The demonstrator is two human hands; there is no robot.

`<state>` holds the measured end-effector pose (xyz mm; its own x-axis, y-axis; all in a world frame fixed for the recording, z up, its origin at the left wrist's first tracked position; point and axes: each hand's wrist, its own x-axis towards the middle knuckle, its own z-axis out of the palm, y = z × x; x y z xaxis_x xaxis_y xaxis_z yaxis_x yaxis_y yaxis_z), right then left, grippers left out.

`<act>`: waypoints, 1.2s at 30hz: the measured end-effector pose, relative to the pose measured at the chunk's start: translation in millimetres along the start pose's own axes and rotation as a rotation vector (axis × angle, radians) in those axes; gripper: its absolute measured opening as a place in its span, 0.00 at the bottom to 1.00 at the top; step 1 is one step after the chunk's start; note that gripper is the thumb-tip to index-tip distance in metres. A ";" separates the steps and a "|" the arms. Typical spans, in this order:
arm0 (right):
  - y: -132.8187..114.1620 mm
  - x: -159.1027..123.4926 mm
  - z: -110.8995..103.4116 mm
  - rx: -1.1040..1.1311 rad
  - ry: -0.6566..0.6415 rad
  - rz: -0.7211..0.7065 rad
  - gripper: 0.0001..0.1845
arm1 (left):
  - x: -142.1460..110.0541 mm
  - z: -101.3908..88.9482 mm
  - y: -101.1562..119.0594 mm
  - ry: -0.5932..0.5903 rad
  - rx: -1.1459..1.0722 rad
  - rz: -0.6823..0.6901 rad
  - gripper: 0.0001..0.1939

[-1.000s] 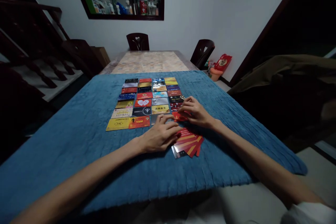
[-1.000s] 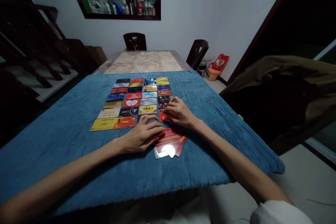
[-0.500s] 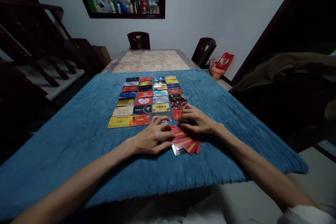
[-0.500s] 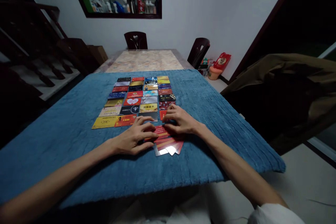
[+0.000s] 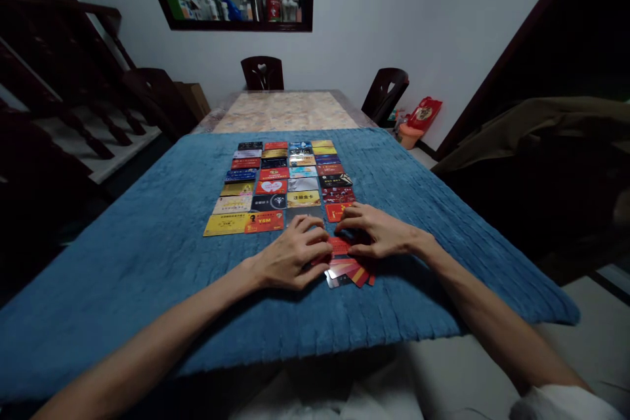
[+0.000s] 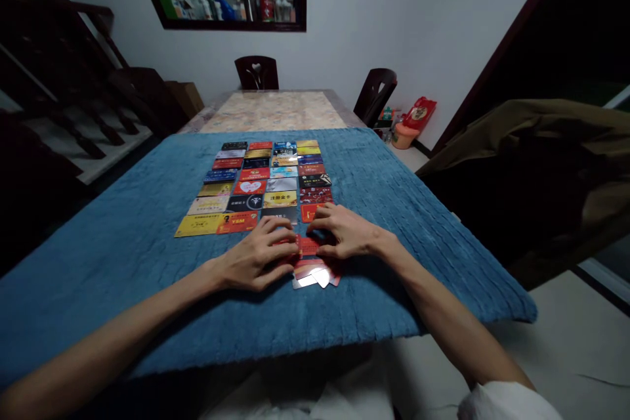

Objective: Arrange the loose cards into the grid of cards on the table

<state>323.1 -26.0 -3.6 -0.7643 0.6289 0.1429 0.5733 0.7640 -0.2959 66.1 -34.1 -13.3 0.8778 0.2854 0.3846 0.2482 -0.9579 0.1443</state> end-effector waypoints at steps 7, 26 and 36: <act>3.4 -6.4 0.2 0.027 -0.077 0.050 0.26 | 0.0 2.8 2.2 -0.181 -0.005 -0.017 0.23; 1.5 -5.9 -2.3 0.164 -0.147 0.180 0.16 | -19.2 -19.0 -19.6 -0.151 -0.040 -0.083 0.10; -8.4 -4.6 1.6 0.008 -0.110 0.062 0.28 | -5.8 -3.3 -0.9 -0.072 -0.022 -0.134 0.16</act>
<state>321.4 -35.5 -3.3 -0.7554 0.6550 0.0195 0.6186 0.7225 -0.3087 59.5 -34.8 -12.7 0.8646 0.4074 0.2942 0.3574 -0.9101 0.2099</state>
